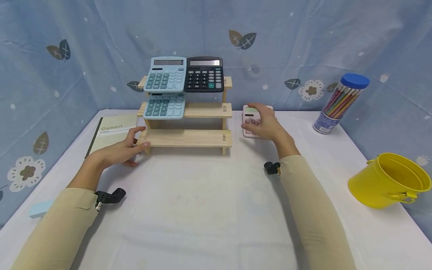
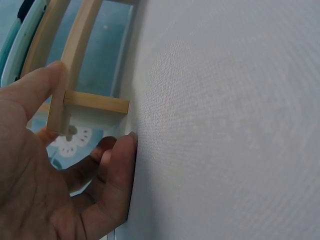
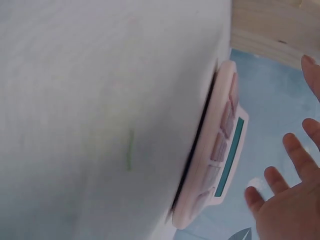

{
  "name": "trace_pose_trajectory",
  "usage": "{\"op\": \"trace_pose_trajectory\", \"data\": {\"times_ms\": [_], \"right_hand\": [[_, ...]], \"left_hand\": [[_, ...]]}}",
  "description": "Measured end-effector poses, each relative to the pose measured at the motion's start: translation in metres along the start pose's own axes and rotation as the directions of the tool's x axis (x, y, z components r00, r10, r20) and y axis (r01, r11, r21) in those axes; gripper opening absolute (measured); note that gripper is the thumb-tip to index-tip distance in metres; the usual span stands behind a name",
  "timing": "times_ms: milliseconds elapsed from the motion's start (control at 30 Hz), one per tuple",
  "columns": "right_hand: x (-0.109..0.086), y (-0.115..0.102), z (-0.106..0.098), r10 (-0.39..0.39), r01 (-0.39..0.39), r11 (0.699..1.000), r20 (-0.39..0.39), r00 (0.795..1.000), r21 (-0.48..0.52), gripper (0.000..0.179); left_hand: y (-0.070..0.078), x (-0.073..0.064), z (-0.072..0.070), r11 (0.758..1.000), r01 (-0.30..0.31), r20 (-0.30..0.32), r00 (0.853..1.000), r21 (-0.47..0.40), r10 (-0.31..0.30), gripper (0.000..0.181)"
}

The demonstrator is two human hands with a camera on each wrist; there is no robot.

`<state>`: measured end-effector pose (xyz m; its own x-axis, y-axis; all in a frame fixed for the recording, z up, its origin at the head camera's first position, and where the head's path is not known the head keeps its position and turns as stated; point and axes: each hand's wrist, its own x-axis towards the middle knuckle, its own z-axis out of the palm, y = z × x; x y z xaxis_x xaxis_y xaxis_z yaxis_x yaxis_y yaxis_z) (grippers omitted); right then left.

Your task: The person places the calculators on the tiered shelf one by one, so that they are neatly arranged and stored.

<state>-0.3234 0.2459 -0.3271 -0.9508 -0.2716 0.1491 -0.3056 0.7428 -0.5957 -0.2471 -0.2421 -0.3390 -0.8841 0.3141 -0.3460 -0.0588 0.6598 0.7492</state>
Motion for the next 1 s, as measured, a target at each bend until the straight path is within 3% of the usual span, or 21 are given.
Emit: {"op": "trace_pose_trajectory", "data": {"times_ms": [133,400,567,1000], "right_hand": [[-0.004,0.002,-0.002,0.071,-0.07,0.997,0.024,0.997,-0.035,0.087],[0.002,0.006,0.001,0.119,-0.118,0.992,0.026,0.993,-0.049,0.098],[0.004,0.007,0.004,0.187,-0.181,0.976,0.037,0.982,-0.123,0.106],[0.008,0.013,0.01,0.244,-0.235,0.964,0.071,0.967,-0.121,0.119]], "left_hand": [[0.0,0.001,0.002,1.0,-0.002,0.006,1.0,-0.002,0.002,0.092],[0.0,-0.001,0.0,1.0,0.006,-0.016,1.0,0.02,-0.006,0.093],[0.0,-0.001,0.0,1.0,0.011,-0.012,1.0,0.023,-0.01,0.092],[0.003,-0.001,0.001,1.0,0.008,-0.002,1.0,0.008,-0.008,0.093]]}}
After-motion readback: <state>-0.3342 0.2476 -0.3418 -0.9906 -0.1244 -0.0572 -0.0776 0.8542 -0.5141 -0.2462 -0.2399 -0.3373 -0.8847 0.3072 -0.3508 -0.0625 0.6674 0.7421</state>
